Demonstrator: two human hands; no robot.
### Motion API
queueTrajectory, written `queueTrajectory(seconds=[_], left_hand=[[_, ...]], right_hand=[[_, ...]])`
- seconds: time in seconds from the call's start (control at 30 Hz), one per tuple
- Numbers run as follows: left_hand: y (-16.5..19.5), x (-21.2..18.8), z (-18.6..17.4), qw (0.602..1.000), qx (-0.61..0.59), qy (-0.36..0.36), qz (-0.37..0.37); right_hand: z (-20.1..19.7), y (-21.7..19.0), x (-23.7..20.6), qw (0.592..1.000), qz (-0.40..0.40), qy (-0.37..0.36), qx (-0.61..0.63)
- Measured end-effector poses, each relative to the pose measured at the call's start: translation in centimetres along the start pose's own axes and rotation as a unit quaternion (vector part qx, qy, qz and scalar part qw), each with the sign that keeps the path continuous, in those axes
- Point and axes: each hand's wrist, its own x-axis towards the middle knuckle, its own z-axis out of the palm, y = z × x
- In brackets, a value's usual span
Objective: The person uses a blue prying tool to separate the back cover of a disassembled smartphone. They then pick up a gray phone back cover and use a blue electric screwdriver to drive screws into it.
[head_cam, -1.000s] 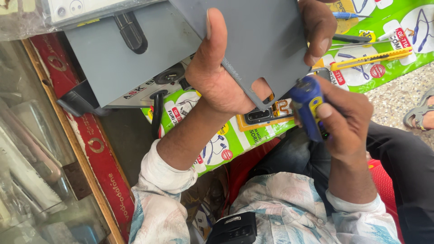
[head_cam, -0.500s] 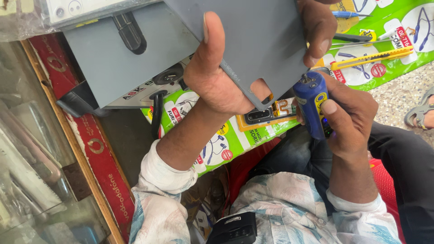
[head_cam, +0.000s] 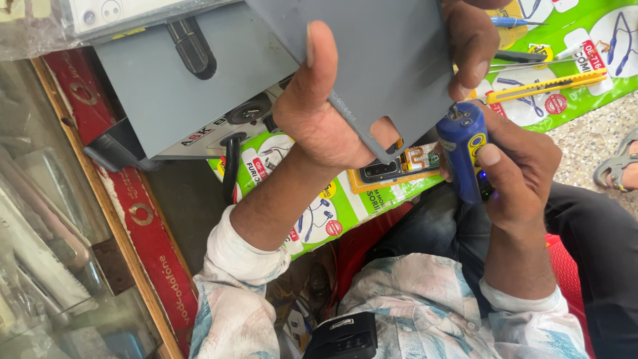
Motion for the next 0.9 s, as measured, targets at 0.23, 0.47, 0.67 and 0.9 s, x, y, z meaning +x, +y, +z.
queueTrajectory(seconds=[0.23, 0.47, 0.67, 0.9], left_hand=[[0.44, 0.10, 0.28, 1.000, -0.016, 0.003, -0.021], [0.63, 0.31, 0.51, 0.999, 0.028, -0.002, -0.019], [0.51, 0.26, 0.33, 0.999, 0.017, -0.005, -0.029], [-0.18, -0.06, 0.01, 1.000, -0.014, 0.002, -0.012]], right_hand=[[-0.08, 0.11, -0.25, 0.999, 0.001, -0.015, -0.030], [-0.63, 0.60, 0.05, 1.000, -0.022, 0.003, -0.017], [-0.77, 0.64, -0.02, 0.999, -0.027, 0.000, -0.020], [-0.56, 0.57, 0.14, 1.000, -0.029, 0.000, -0.010]])
